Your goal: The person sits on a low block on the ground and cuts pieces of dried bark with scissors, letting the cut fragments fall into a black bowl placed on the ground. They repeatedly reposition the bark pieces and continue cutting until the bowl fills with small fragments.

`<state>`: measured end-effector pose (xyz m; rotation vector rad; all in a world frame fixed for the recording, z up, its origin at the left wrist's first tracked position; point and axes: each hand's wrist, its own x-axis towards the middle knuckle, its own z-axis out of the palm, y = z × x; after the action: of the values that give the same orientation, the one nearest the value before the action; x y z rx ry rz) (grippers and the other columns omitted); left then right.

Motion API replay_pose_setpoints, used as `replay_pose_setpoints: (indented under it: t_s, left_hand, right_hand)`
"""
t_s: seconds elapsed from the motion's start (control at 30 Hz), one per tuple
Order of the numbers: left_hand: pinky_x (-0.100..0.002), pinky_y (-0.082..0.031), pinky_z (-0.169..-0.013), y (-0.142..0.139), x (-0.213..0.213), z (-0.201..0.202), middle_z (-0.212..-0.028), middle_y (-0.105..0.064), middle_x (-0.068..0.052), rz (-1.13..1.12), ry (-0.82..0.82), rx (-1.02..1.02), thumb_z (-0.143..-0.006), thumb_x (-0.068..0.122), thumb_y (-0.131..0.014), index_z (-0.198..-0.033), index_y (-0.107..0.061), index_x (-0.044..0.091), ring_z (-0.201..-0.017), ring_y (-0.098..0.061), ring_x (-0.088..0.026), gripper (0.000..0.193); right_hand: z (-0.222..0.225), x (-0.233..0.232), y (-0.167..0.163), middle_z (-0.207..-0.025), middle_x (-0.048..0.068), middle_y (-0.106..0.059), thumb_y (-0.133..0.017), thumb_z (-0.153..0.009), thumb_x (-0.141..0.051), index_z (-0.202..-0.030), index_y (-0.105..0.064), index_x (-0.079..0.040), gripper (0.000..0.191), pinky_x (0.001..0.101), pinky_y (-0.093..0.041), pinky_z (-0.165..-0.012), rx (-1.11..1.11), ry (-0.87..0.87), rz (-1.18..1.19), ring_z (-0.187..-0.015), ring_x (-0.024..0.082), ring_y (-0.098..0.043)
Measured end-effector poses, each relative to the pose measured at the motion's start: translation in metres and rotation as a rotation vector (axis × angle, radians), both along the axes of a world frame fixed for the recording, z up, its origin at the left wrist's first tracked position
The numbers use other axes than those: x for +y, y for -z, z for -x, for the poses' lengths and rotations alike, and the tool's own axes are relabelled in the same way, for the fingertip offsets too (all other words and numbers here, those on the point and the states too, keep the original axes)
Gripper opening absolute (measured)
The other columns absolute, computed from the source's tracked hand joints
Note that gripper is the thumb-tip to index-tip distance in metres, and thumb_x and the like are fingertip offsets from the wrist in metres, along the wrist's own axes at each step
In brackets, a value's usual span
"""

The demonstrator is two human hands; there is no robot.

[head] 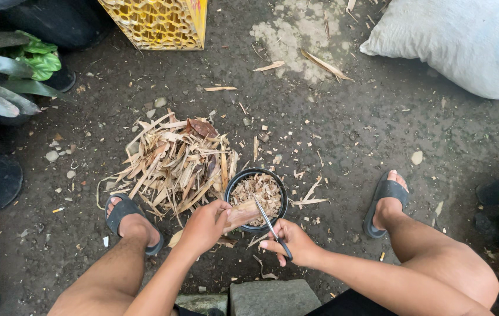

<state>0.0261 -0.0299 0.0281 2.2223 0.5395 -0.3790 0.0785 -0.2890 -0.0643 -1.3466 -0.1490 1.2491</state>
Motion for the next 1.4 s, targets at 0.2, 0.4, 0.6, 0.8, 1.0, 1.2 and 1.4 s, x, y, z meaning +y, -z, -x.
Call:
replay_pose_setpoints:
  t_s: [0.2,0.4,0.6,0.8,1.0,1.2,1.4]
  left_hand:
    - [-0.043,-0.054,-0.076,-0.001,0.0,-0.002,-0.091,-0.075,-0.016,-0.019,-0.1,-0.062,-0.094,0.026,-0.064,-0.109,-0.071,0.011,-0.086,-0.072,-0.034,0.022]
    - [-0.043,-0.054,-0.078,0.001,-0.001,-0.001,-0.09,-0.076,-0.016,-0.058,-0.087,-0.018,-0.096,0.027,-0.062,-0.11,-0.071,0.013,-0.087,-0.072,-0.034,0.022]
    - [-0.042,-0.055,-0.075,0.007,-0.004,0.0,-0.091,-0.076,-0.014,0.01,-0.028,-0.079,-0.094,0.024,-0.064,-0.109,-0.071,0.011,-0.084,-0.074,-0.032,0.021]
    - [-0.041,-0.054,-0.072,0.004,-0.001,-0.002,-0.084,-0.076,-0.014,0.01,-0.048,-0.073,-0.095,0.024,-0.064,-0.107,-0.071,0.01,-0.08,-0.074,-0.031,0.019]
    - [-0.041,-0.054,-0.07,0.005,-0.004,-0.001,-0.08,-0.075,-0.014,0.021,-0.014,-0.034,-0.094,0.024,-0.064,-0.107,-0.072,0.012,-0.074,-0.073,-0.031,0.019]
    - [-0.039,-0.056,-0.071,0.008,-0.004,-0.001,-0.079,-0.076,-0.013,0.111,-0.073,-0.011,-0.095,0.025,-0.063,-0.106,-0.071,0.011,-0.077,-0.078,-0.024,0.02]
    - [-0.038,-0.054,-0.075,0.01,-0.006,0.0,-0.087,-0.078,-0.013,0.027,-0.023,0.066,-0.096,0.024,-0.063,-0.109,-0.073,0.011,-0.08,-0.075,-0.027,0.021]
  right_hand:
    - [0.0,-0.001,-0.005,-0.079,0.006,-0.065,-0.07,-0.097,-0.03,-0.101,-0.048,-0.006,0.033,0.0259,-0.044,-0.054,-0.01,-0.073,-0.025,-0.059,0.014,-0.069]
    - [0.001,-0.002,-0.006,-0.08,0.005,-0.064,-0.07,-0.098,-0.029,-0.102,-0.048,-0.005,0.033,0.0258,-0.047,-0.059,-0.003,-0.059,-0.081,-0.062,0.014,-0.069]
    - [-0.002,0.004,-0.008,-0.073,0.005,-0.06,-0.075,-0.09,-0.022,-0.096,-0.045,-0.003,0.035,0.0318,-0.044,-0.043,-0.016,-0.017,0.019,-0.045,0.016,-0.058]
    - [-0.002,0.001,-0.003,-0.077,0.007,-0.065,-0.072,-0.099,-0.022,-0.101,-0.047,-0.003,0.031,0.0233,-0.046,-0.047,0.013,-0.029,-0.069,-0.054,0.013,-0.07]
    - [0.001,0.003,0.0,-0.076,0.008,-0.062,-0.075,-0.09,-0.019,-0.095,-0.046,-0.003,0.034,0.0323,-0.045,-0.042,-0.018,-0.028,0.006,-0.045,0.017,-0.059]
    - [-0.001,0.002,0.0,-0.081,0.009,-0.065,-0.074,-0.098,-0.019,-0.098,-0.046,-0.002,0.033,0.0257,-0.052,-0.049,0.036,0.001,-0.104,-0.054,0.015,-0.069]
    - [0.0,0.003,-0.008,-0.075,0.006,-0.06,-0.076,-0.09,-0.019,-0.095,-0.046,-0.003,0.035,0.0334,-0.045,-0.042,0.002,-0.039,0.047,-0.044,0.016,-0.059]
